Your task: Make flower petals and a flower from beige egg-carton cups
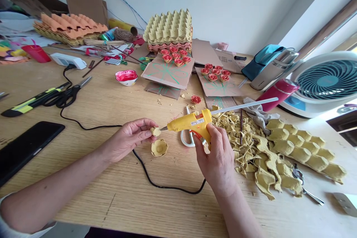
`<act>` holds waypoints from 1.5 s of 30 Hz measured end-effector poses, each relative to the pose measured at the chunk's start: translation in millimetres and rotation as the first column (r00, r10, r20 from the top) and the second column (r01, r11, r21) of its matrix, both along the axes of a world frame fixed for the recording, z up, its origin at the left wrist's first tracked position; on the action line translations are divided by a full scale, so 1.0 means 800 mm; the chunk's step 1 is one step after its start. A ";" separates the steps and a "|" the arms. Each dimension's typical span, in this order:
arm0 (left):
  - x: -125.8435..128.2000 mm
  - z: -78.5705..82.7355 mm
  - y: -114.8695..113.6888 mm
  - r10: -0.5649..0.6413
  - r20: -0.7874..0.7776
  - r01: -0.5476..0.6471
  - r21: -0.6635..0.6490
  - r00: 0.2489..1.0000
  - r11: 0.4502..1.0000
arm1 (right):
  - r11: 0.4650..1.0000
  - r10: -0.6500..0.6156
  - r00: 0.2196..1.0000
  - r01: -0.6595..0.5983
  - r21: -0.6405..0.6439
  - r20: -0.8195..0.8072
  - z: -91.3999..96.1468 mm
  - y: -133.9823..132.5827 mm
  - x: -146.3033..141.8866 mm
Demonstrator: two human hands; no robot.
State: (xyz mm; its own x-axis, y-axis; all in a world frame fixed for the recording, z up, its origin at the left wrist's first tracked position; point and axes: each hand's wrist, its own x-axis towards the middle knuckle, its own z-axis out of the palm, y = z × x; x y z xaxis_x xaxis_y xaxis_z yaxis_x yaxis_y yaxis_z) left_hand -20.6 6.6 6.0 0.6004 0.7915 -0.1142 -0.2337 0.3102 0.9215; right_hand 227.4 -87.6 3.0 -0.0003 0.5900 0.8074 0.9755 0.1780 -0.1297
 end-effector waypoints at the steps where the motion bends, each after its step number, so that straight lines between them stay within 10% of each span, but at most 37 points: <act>1: 0.000 0.001 0.000 -0.010 0.003 0.010 -0.023 1.000 1.000 | 1.000 -0.005 1.000 0.005 0.000 -0.001 0.000 0.000 0.000; 45: 0.000 0.008 -0.001 -0.045 0.031 0.051 -0.221 0.998 0.974 | 0.999 0.017 1.000 -0.016 0.038 -0.013 0.004 -0.002 -0.006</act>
